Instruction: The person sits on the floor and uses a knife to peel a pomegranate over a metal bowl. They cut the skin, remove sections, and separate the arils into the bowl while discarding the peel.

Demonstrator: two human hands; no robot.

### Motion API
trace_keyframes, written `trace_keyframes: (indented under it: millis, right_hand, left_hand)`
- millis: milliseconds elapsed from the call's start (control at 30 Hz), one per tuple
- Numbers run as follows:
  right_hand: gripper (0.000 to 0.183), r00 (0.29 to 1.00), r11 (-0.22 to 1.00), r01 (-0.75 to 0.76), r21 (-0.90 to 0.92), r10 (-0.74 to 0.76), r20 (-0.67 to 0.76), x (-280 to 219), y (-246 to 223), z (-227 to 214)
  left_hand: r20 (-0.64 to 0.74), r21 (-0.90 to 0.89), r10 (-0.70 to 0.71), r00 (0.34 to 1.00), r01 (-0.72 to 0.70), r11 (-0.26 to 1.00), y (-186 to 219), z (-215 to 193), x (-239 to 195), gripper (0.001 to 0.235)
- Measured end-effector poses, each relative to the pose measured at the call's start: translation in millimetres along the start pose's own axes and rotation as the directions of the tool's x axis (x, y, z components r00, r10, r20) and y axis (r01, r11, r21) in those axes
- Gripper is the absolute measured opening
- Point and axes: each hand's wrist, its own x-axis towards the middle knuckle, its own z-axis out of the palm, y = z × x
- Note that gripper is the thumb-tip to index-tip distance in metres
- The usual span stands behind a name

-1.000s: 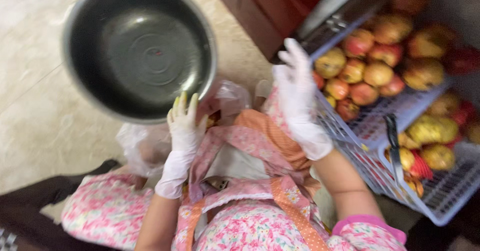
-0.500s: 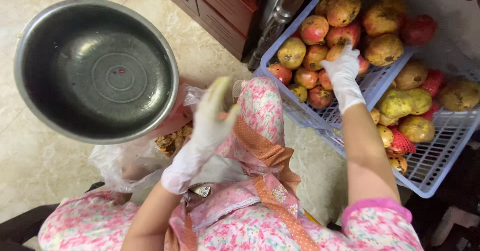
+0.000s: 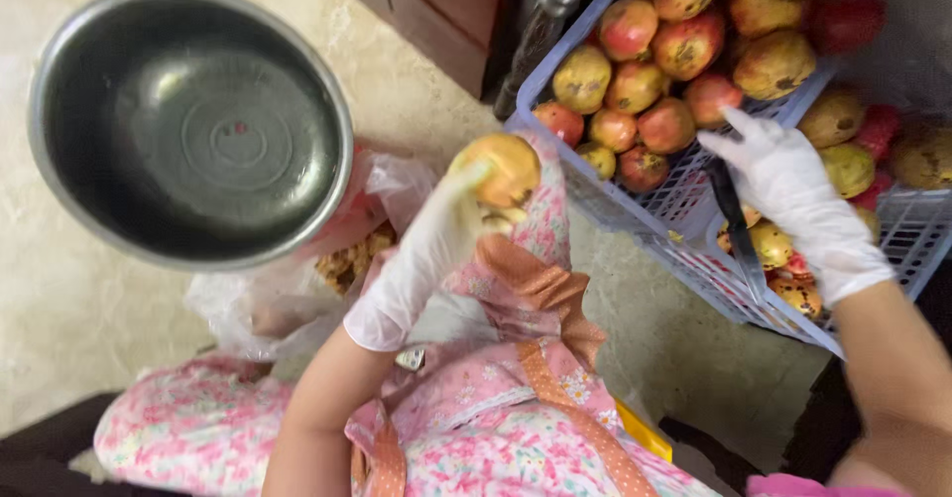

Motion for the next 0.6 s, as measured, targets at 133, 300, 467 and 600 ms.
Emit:
trace_keyframes:
  millis: [133,300,467,600]
  right_hand:
    - [0.085,0.964,0.946,0.267,-0.183,-0.263,0.046,-26,15,34]
    - [0.083,0.892,0.887,0.444,-0.130,-0.422,0.162,-28,22,90]
    - [0.076,0.836,0.838,0.544,0.037,-0.538,-0.109,-22,39,126]
    - [0.055,0.908,0.901,0.405,0.156,-0.376,-0.186,-17,10,78]
  left_hand:
    - [-0.112,-0.339,0.132,0.985,-0.163,0.927,25,-36,-25,0.061]
    - [-0.206,-0.241,0.465,0.861,-0.505,0.829,71,-97,-123,0.054]
    - [-0.266,-0.038,0.561,0.784,-0.590,0.806,81,-141,-196,0.057]
    - [-0.269,0.137,0.551,0.790,-0.535,0.833,61,-165,-220,0.054]
